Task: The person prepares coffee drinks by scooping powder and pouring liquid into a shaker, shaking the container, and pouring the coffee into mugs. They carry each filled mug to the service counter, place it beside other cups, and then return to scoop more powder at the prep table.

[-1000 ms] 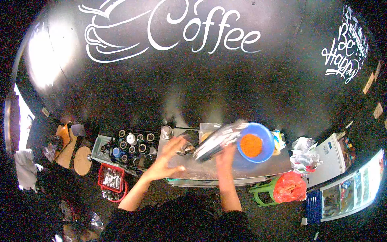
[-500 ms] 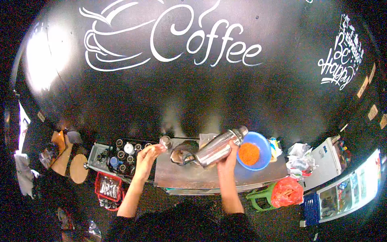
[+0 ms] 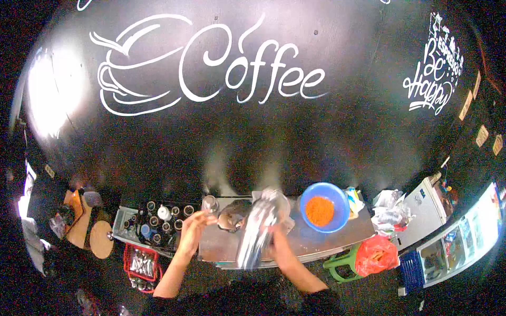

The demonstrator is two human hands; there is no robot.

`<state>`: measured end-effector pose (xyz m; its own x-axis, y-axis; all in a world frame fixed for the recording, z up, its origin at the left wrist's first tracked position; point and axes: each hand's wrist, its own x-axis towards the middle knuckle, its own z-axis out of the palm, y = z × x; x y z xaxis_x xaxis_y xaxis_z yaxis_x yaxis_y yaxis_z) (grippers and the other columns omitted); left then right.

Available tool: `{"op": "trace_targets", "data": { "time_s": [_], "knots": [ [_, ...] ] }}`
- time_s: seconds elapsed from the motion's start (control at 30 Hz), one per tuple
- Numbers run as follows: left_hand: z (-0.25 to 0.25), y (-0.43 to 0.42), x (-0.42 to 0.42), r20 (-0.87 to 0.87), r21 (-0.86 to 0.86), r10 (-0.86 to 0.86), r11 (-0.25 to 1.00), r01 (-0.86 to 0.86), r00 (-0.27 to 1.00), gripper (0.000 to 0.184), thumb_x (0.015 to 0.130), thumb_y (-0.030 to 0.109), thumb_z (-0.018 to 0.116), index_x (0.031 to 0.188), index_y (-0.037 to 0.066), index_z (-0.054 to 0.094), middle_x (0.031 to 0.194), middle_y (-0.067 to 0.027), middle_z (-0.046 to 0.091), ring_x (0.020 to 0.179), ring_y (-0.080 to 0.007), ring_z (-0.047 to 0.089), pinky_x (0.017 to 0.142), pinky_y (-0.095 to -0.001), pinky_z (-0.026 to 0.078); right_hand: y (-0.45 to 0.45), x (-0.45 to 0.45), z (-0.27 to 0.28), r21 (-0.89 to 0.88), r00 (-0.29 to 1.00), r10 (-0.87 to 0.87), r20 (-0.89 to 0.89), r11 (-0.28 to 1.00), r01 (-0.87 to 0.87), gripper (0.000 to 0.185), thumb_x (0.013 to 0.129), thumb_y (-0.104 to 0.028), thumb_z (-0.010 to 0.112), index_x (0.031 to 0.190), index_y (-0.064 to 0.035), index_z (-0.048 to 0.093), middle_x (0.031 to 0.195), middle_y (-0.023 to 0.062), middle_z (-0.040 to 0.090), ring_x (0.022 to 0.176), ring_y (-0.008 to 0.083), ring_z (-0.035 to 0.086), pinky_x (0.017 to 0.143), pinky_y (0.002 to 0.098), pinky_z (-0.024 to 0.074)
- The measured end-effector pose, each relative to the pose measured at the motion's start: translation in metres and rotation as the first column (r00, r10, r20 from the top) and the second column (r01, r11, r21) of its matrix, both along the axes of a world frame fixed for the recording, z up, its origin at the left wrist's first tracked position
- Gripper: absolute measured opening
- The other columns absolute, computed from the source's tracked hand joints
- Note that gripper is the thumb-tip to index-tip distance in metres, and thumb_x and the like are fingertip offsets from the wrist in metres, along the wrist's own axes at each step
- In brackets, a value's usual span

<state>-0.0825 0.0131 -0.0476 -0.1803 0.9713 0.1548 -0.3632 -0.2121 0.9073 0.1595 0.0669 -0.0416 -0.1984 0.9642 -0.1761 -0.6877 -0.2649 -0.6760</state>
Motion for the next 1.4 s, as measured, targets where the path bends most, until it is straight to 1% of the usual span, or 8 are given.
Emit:
{"op": "trace_targets", "data": {
  "time_s": [0.37, 0.53, 0.6, 0.83, 1.03, 1.17, 1.23, 1.4],
  "knots": [
    [0.014, 0.011, 0.021, -0.1, -0.052, -0.033, 0.998, 0.027, 0.994, 0.033, 0.09, 0.014, 0.044, 0.116, -0.004, 0.054, 0.095, -0.0158, 0.066, 0.094, -0.0226, 0.063, 0.089, -0.034, 0.045, 0.06, 0.031, 0.001, 0.038, 0.994, 0.031, -0.102, 0.999, -0.027, 0.039, 0.082, -0.027, 0.058, 0.113, -0.0057, 0.048, 0.107, 0.0067, 0.057, 0.102, 0.0204, 0.056, 0.09, 0.0355, 0.0458],
    [0.005, 0.016, 0.021, -0.184, -0.056, -0.131, 0.991, 0.123, 0.974, 0.033, 0.089, 0.011, 0.041, 0.112, -0.007, 0.056, 0.1, -0.0185, 0.064, 0.092, -0.0244, 0.063, 0.086, -0.0329, 0.046, 0.025, 0.021, -0.046, 0.02, 0.976, 0.122, 0.181, 0.992, -0.127, 0.054, 0.078, -0.023, 0.057, 0.125, -0.0049, 0.041, 0.114, 0.0168, 0.056, 0.103, 0.0288, 0.057, 0.092, 0.0434, 0.0452],
    [0.006, 0.017, 0.026, -0.143, -0.041, -0.133, 0.991, 0.128, 0.981, 0.036, 0.088, 0.014, 0.04, 0.109, -0.008, 0.057, 0.104, -0.0199, 0.063, 0.095, -0.0255, 0.062, 0.087, -0.034, 0.045, 0.041, 0.02, 0.034, -0.109, 0.981, 0.14, -0.134, 0.982, -0.155, 0.07, 0.078, -0.024, 0.06, 0.138, -0.0118, 0.027, 0.114, 0.0092, 0.054, 0.104, 0.0227, 0.053, 0.092, 0.0395, 0.0421],
    [0.003, 0.026, 0.026, 0.097, -0.104, -0.124, 0.986, 0.134, 0.988, 0.042, 0.081, 0.024, 0.042, 0.105, -0.008, 0.057, 0.119, -0.0194, 0.055, 0.105, -0.0341, 0.057, 0.1, -0.0461, 0.033, 0.051, 0.024, 0.003, 0.136, 0.972, 0.092, 0.215, 0.983, -0.123, 0.052, 0.083, -0.038, 0.054, 0.122, -0.0037, 0.046, 0.111, 0.0152, 0.058, 0.101, 0.0262, 0.058, 0.086, 0.0411, 0.0486],
    [0.0, 0.027, 0.024, 0.038, -0.117, -0.072, 0.99, 0.076, 0.997, 0.047, 0.086, 0.031, 0.039, 0.112, -0.005, 0.054, 0.115, -0.0189, 0.058, 0.106, -0.0316, 0.057, 0.102, -0.0431, 0.031, 0.034, 0.017, 0.006, -0.048, 0.913, 0.282, 0.295, 0.959, -0.281, 0.049, 0.081, -0.033, 0.06, 0.122, -0.0113, 0.046, 0.111, 0.0074, 0.058, 0.1, 0.0204, 0.057, 0.087, 0.0358, 0.0469],
    [0.011, 0.03, 0.023, -0.039, -0.064, -0.126, 0.99, 0.124, 0.991, 0.05, 0.089, 0.03, 0.036, 0.118, -0.009, 0.05, 0.119, -0.0197, 0.055, 0.106, -0.0293, 0.057, 0.102, -0.0421, 0.03, 0.036, 0.003, 0.025, -0.064, 0.99, 0.079, 0.117, 0.995, -0.072, 0.048, 0.078, -0.018, 0.064, 0.121, -0.0091, 0.045, 0.111, 0.0099, 0.057, 0.102, 0.0229, 0.057, 0.087, 0.0384, 0.0481],
    [0.009, 0.027, 0.022, -0.045, -0.068, -0.264, 0.963, 0.261, 0.963, 0.072, 0.078, 0.043, 0.052, 0.13, -0.003, 0.033, 0.131, -0.0179, 0.041, 0.119, -0.0287, 0.041, 0.104, -0.0416, 0.026, 0.0, -0.011, 0.058, 0.162, 0.938, 0.249, 0.241, 0.942, -0.292, 0.09, 0.061, -0.003, 0.075, 0.137, -0.0088, 0.027, 0.125, 0.0082, 0.048, 0.113, 0.0214, 0.049, 0.097, 0.0366, 0.0388],
    [-0.004, 0.012, 0.018, -0.356, 0.027, -0.436, 0.879, 0.476, 0.826, 0.11, 0.058, 0.04, 0.083, 0.14, 0.002, 0.021, 0.136, -0.013, 0.035, 0.129, -0.0252, 0.028, 0.105, -0.0401, 0.024, 0.007, -0.051, 0.077, 0.383, 0.929, 0.176, 0.327, 0.874, -0.3, 0.099, 0.056, -0.007, 0.081, 0.136, -0.0059, 0.024, 0.119, 0.009, 0.048, 0.112, 0.0199, 0.047, 0.097, 0.0336, 0.0377]
  ]
}}
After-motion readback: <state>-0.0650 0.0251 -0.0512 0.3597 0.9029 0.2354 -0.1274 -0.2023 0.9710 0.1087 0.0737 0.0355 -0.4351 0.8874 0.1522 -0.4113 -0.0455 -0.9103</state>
